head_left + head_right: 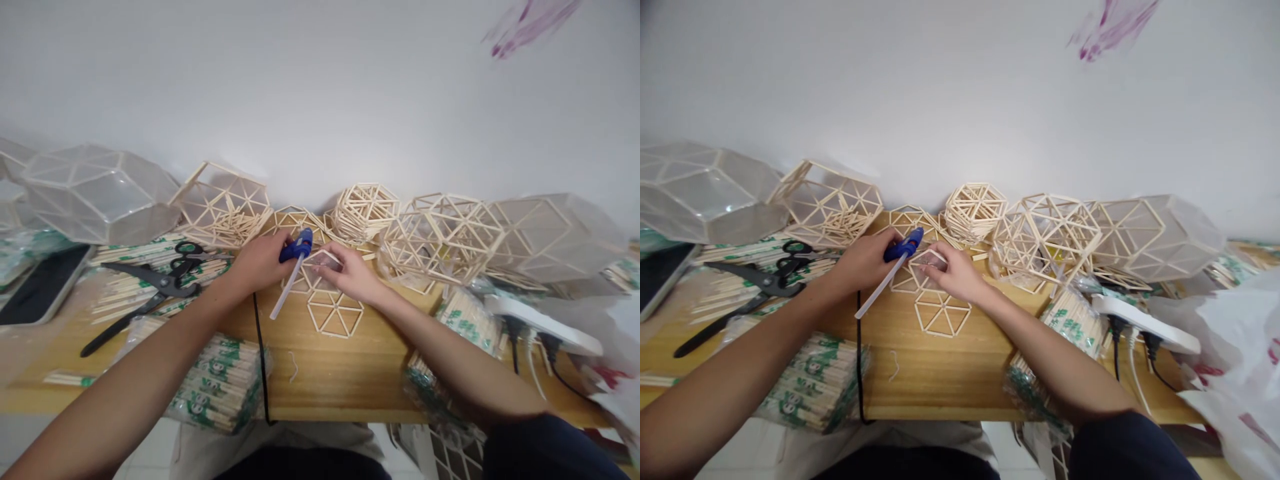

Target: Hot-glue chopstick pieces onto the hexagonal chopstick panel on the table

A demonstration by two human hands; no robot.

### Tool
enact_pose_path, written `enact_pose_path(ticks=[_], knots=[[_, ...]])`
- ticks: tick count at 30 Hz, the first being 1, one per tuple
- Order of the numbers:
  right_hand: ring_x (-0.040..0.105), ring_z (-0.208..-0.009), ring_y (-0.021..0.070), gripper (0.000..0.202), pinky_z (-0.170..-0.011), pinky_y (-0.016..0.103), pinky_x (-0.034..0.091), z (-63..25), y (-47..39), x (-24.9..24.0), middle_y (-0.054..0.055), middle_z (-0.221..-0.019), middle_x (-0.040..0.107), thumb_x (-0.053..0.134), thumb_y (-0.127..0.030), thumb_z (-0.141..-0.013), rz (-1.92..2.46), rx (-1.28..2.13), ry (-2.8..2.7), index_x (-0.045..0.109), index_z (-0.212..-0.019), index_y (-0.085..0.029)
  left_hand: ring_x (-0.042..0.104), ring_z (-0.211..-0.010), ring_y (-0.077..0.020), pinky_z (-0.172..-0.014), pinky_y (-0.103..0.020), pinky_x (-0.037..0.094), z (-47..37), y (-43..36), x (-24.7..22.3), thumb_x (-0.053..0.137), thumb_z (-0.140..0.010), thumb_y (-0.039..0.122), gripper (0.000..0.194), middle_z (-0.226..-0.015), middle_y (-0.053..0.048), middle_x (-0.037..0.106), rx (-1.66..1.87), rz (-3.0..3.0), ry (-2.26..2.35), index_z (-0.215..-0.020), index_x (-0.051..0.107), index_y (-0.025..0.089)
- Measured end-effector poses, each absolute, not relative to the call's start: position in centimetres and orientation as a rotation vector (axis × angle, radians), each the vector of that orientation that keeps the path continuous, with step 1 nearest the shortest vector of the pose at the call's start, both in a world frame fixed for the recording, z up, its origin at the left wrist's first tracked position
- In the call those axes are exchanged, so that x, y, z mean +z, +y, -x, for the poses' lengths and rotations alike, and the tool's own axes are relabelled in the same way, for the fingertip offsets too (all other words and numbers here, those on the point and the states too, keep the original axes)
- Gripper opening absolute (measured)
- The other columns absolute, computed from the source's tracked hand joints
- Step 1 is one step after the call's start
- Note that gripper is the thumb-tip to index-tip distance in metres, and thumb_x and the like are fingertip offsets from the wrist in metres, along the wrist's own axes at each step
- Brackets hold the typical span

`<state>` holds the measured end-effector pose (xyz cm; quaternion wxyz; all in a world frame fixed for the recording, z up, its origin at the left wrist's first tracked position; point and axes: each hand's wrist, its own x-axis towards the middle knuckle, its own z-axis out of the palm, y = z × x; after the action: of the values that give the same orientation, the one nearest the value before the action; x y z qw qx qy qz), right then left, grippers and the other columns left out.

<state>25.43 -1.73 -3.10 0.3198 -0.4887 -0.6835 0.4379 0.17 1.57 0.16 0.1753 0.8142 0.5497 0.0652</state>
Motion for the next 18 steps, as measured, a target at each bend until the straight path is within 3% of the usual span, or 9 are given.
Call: enact_pose_path(ticks=[8,13,18], knots=[[0.065,-0.081,0.0215,0.029,-0.08,0.037,0.052,-25.64,-1.79,-3.13,0.0,-0.094,0.077,0.082,-0.051,-0.102,1.294,1.034,-1.888,0.073,-0.115,-0.026,0.085,-0.109,-0.0398,-0.094,-0.046,0.061,-0.15,1.55,0.01,0.073,-0.108,0.053,0.038,-0.119,-0.015,0.09,0.198,-2.297,1.541,-0.132,0.076,0.024],[0.066,-0.081,0.0227,0.03,-0.082,0.039,0.055,-25.66,-1.88,-3.06,0.0,-0.092,0.077,0.08,-0.053,-0.104,1.292,1.012,-1.91,0.073,-0.118,-0.027,0.083,-0.102,-0.0351,-0.093,-0.043,0.061,0.08,1.64,-0.33,0.075,-0.108,0.054,0.035,-0.114,-0.013,0.089,0.248,-2.293,1.522,-0.126,0.077,0.024],[0.072,-0.089,0.0258,0.033,-0.09,0.043,0.059,-25.65,-2.02,-2.79,0.004,-0.103,0.083,0.081,-0.055,-0.105,1.285,1.001,-1.919,0.075,-0.121,-0.027,0.083,-0.098,-0.0339,-0.089,-0.042,0.059,0.16,1.54,-0.46,0.071,-0.109,0.051,0.031,-0.109,-0.011,0.088,0.253,-2.311,1.511,-0.125,0.076,0.025]])
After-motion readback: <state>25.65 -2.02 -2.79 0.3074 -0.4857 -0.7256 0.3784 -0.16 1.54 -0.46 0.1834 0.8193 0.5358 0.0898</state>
